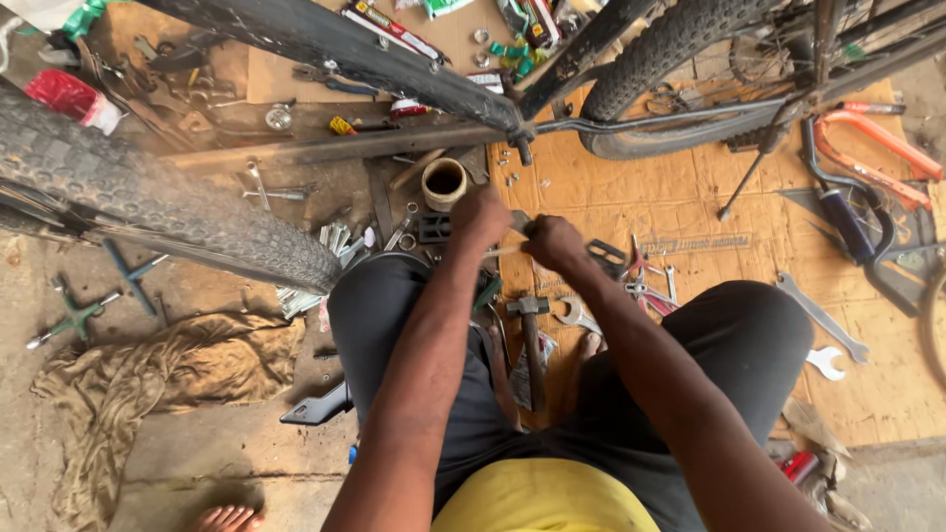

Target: The person repairs a bicycle pedal by sitting on the floor. They use a hammer and pliers to adjust the pedal mechanism, then use a screwdriver to tighten a screw on the pedal.

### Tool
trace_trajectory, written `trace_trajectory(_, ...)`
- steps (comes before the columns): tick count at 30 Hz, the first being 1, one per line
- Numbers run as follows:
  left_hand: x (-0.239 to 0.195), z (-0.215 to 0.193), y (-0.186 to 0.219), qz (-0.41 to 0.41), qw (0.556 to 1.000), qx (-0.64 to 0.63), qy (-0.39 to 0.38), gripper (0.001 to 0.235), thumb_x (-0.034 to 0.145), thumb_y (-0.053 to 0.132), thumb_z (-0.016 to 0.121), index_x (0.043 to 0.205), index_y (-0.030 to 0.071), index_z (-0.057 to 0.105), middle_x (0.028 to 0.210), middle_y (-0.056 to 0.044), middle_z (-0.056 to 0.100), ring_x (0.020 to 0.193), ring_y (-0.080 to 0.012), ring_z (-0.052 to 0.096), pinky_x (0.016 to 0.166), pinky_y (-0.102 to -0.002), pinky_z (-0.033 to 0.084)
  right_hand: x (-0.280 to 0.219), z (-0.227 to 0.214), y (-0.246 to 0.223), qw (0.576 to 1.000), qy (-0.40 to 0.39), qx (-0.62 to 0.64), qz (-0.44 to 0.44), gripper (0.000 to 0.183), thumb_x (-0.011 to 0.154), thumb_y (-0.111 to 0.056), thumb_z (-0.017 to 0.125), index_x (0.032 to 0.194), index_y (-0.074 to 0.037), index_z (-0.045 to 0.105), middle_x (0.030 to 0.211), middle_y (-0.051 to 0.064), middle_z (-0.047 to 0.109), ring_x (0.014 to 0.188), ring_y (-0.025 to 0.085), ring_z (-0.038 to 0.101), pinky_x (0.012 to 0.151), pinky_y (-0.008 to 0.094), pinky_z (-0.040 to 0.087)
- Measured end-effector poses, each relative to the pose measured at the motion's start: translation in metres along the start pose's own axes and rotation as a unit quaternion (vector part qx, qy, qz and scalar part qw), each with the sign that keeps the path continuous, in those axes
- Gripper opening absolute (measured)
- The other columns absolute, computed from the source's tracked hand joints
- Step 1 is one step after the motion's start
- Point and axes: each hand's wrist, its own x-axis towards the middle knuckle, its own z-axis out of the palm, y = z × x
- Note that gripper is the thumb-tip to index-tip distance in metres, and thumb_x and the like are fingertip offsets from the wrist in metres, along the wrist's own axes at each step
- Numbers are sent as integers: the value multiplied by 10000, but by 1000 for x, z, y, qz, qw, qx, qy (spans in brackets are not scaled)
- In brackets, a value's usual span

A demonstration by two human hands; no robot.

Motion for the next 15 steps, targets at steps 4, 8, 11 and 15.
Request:
trace_trajectory(4, 14, 32, 17, 56, 997, -42, -9, 282, 816, 276, 772, 985, 52, 743, 1040, -194, 727, 950, -343, 708, 830, -461, 574, 9, -4, 65, 995, 100, 16, -27, 328, 823, -294, 778, 1064, -72, 755, 1078, 171, 747, 987, 348, 712, 862, 463, 564)
trace_trajectory(8, 23, 39, 16, 67, 921, -378, 61, 446, 970, 374, 779, 861, -41, 656, 847, -156, 673, 680, -222, 669, 631, -400, 581, 11, 6, 93, 989, 139, 51, -21, 466, 803, -351, 823, 1151, -57, 724, 1107, 205, 728, 1009, 363, 701, 859, 470, 557)
trace_trajectory(11, 35, 34, 28, 70, 837, -530, 114, 282, 867, 297, 797, 836, 38, 690, 758, -54, 707, 600, -116, 651, 531, -310, 571, 17, 1, 92, 986, 154, 53, -41, 464, 848, -336, 810, 1199, -49, 714, 1091, 226, 733, 995, 369, 708, 866, 466, 558)
trace_trajectory(15, 32, 31, 32, 59, 807, -584, 69, 247, 948, 238, 734, 929, -5, 694, 786, -104, 712, 580, -145, 645, 512, -323, 565, 15, 5, 92, 986, 130, 51, -90, 409, 856, -270, 778, 1196, -50, 725, 1062, 207, 762, 946, 341, 733, 840, 436, 585)
